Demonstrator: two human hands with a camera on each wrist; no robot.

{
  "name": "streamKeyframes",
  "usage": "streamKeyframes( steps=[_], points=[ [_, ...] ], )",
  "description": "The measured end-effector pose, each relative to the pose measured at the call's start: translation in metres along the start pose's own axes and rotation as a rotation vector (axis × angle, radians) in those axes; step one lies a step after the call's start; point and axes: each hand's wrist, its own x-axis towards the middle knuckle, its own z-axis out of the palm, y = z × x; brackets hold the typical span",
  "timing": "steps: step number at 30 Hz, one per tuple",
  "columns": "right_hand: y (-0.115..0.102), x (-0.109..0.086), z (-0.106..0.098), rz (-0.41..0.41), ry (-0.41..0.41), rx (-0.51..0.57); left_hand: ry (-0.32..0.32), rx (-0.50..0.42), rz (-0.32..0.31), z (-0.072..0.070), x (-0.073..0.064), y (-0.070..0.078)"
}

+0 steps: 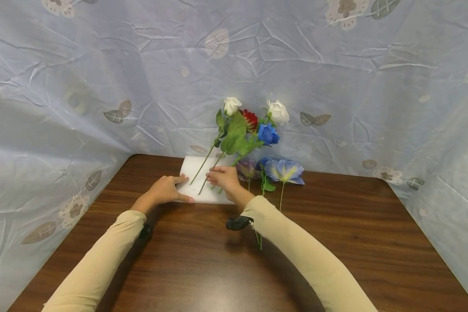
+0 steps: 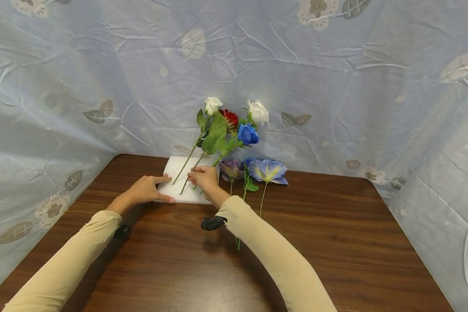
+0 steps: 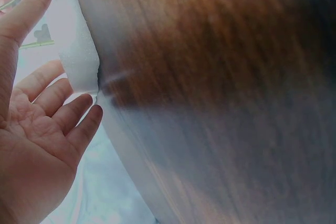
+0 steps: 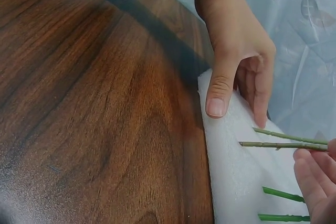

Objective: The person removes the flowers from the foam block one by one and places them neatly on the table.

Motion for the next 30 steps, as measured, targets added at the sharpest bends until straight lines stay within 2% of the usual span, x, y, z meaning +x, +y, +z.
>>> streamKeyframes(
  steps=[9, 19, 30],
  points=[
    [-0.0016, -0.0021, -0.0007, -0.032, -0.010, 0.013, 0.001, -0.011, 0.002, -0.0003, -0.0009, 0.0005],
    [-0.0019, -0.0023, 0.0010, -0.114, -0.013, 0.003, 0.009, -0.005, 0.010, -0.0005, -0.0008, 0.0018],
    [-0.0053, -0.0066, 0.0026, -0.199, -0.082, -0.073, -0.005, -0.012, -0.002, -0.0010, -0.0016, 0.0018]
  ],
)
